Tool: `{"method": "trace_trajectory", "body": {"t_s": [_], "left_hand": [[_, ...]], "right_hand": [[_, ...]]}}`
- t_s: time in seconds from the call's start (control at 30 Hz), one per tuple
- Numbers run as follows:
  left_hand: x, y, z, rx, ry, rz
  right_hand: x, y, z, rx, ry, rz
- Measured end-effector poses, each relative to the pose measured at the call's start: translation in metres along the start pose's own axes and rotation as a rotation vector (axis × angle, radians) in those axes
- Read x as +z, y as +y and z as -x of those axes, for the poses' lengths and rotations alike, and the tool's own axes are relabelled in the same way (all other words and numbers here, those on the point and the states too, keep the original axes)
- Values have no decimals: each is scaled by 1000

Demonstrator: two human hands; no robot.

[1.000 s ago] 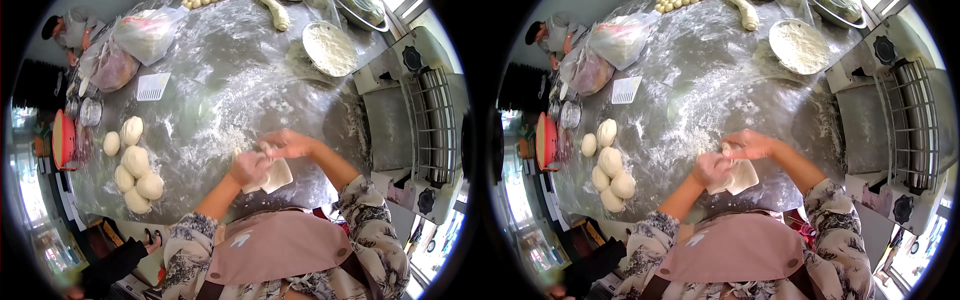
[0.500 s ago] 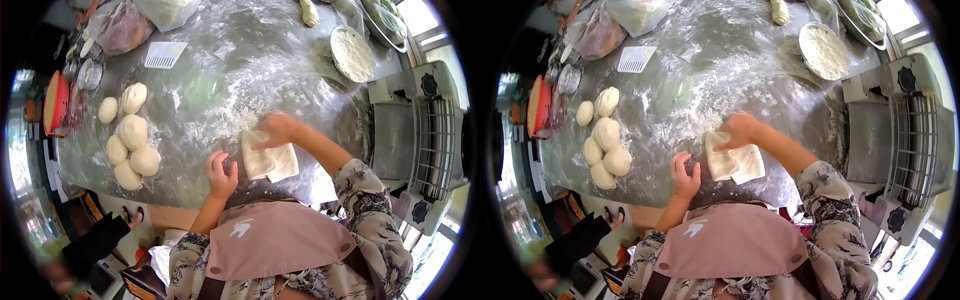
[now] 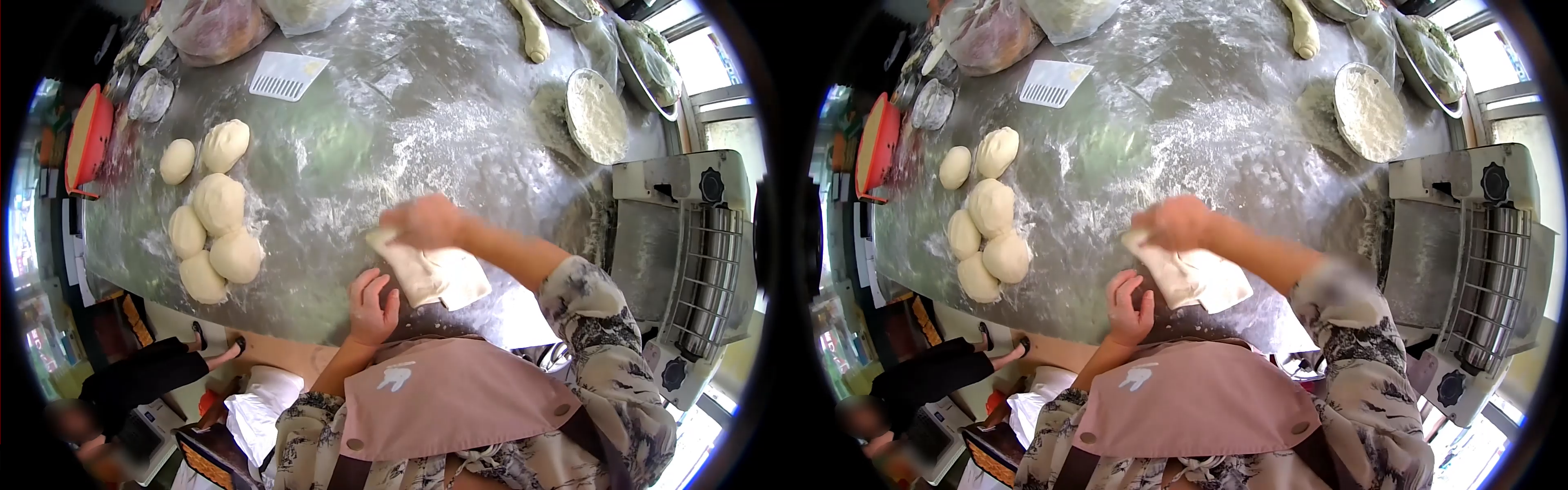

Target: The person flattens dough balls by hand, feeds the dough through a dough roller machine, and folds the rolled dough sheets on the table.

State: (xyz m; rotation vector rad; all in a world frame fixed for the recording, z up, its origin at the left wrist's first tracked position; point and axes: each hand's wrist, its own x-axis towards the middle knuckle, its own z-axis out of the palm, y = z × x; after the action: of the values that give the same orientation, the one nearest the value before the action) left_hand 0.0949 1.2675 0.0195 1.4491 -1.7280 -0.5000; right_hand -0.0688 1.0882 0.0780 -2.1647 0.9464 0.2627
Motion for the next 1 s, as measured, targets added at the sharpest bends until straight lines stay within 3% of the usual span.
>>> {"method": "trace_trajectory", "body": {"t_s": [0.07,0.13,0.17,0.33,0.47,0.57,0.7,0.8,1.0], "left_hand": [[-6,-2,-6,-35,17,-11],[-11,-3,-13,-85,31,-28],[-10,-4,-16,-95,33,-42],[18,9,-46,-53,-112,-52],[50,22,-100,61,-210,-139],[82,22,-150,129,-155,-213],[116,13,-188,47,-355,-393],[116,6,-181,92,-356,-346],[93,14,-137,147,-509,-254]], "right_hand": [[-14,28,-21,204,77,-30],[-31,57,-20,425,302,-135],[-27,83,-20,487,471,-240],[-29,143,27,818,770,-455],[-26,116,57,997,653,-371],[-27,92,46,1075,683,-363],[-31,95,24,1117,757,-480],[-13,100,19,1018,892,-515],[42,87,61,882,900,-672]]}}
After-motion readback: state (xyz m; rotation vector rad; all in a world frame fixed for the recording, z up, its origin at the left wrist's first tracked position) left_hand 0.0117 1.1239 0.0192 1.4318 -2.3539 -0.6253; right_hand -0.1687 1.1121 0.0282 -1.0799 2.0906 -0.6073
